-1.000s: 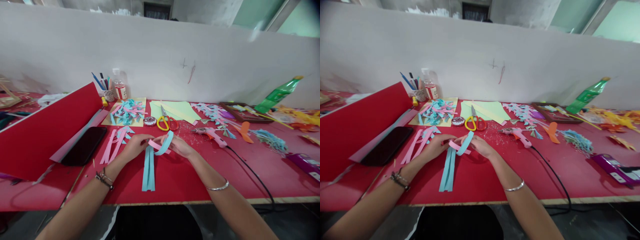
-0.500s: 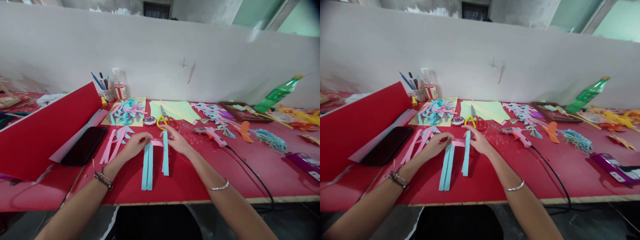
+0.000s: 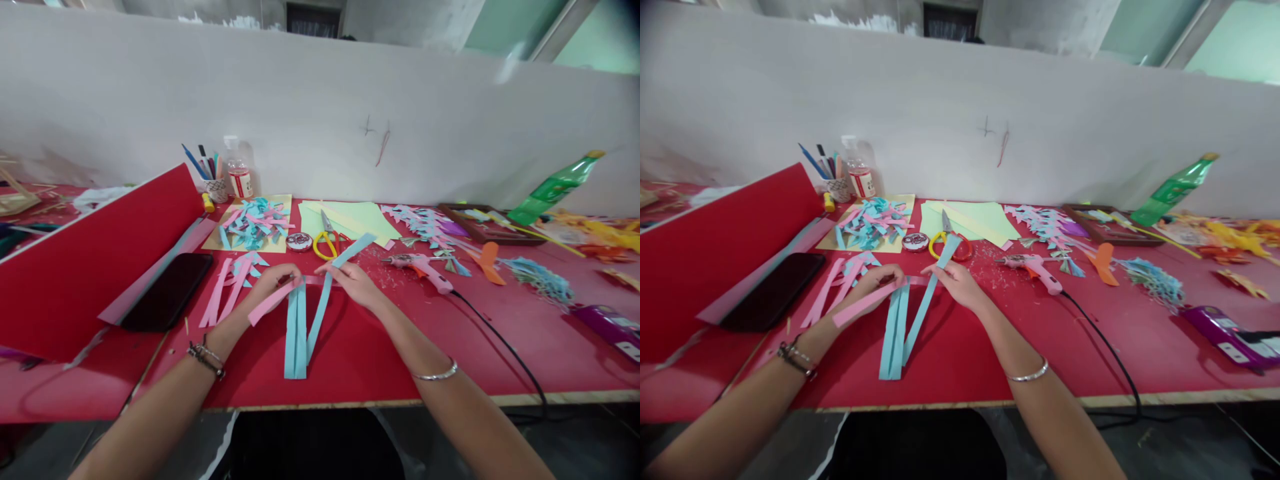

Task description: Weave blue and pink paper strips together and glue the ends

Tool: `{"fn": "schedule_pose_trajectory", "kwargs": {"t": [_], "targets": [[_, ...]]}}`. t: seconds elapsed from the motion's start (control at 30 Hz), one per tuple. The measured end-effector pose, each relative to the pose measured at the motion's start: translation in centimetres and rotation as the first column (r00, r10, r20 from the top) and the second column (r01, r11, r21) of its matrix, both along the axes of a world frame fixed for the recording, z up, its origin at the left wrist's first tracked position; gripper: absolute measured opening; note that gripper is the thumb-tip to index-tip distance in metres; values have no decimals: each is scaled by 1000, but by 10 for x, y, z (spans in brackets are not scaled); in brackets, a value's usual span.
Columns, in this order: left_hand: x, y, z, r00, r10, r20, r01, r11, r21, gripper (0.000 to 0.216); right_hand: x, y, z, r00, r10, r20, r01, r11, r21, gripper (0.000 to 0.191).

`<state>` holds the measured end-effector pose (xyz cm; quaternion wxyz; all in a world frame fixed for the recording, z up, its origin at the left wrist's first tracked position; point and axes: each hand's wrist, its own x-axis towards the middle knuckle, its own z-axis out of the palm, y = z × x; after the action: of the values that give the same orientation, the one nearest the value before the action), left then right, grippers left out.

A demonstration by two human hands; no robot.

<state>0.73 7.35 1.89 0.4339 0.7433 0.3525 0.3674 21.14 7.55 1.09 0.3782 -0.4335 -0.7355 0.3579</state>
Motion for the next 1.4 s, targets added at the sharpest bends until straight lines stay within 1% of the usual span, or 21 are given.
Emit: {"fn": "schedule_pose_trajectory", "kwargs": {"t": [0.17, 0.3, 0.4, 0.5, 0.67, 0.8, 0.87, 0.97, 1.03, 1.1, 1.2, 1.27, 1.33, 1.4], "targets": [[0, 0, -4, 996, 23, -86, -16, 996, 91, 9, -2, -1, 1, 1000, 4, -16, -4, 1000, -10, 32], [0, 2, -9, 988, 8, -157, 11, 993, 115, 17, -6, -2, -1, 1000, 12, -17, -13, 997, -74, 33], [0, 2, -11, 979, 2, -201, 23, 992, 123, 19, -9, -2, -4, 1000, -2, -11, 1, 990, -144, 34], [1, 2, -11, 979, -12, -202, 34, 994, 102, 18, -10, -1, -6, 1000, -20, 9, 21, 983, -182, 37], [3, 2, -10, 982, -16, -190, 31, 997, 77, 18, -10, 0, -7, 1000, -9, 24, 13, 985, -175, 36], [3, 1, -10, 984, -25, -177, 34, 998, 48, 19, -9, 0, -6, 1000, -7, 22, 12, 980, -200, 41], [3, 1, -10, 985, -29, -173, 36, 998, 41, 19, -9, -1, -4, 1000, 20, -2, -20, 969, -248, 44], [2, 2, -11, 985, -30, -171, 39, 998, 45, 18, -11, -4, 0, 992, 71, -108, -101, 946, -309, 42], [2, 2, -12, 983, -28, -180, 36, 999, 40, 19, -12, -6, 2, 978, 98, -186, -153, 939, -308, 38], [2, 2, -14, 980, -24, -196, 30, 999, 27, 20, -12, -7, 3, 968, 124, -217, -187, 936, -300, 33], [1, 3, -15, 977, -27, -212, 27, 1000, 0, 21, -10, -7, 1, 967, 159, -197, -210, 939, -271, 28], [1, 3, -15, 976, -33, -215, 32, 999, -7, 21, -9, -5, -1, 967, 183, -176, -221, 949, -227, 30], [1, 3, -15, 976, -29, -218, 29, 1000, -3, 21, -8, -4, -2, 973, 177, -149, -203, 963, -180, 26], [1, 3, -15, 974, -18, -226, 19, 1000, -1, 21, -9, -3, -2, 984, 143, -105, -159, 975, -156, 19]]}}
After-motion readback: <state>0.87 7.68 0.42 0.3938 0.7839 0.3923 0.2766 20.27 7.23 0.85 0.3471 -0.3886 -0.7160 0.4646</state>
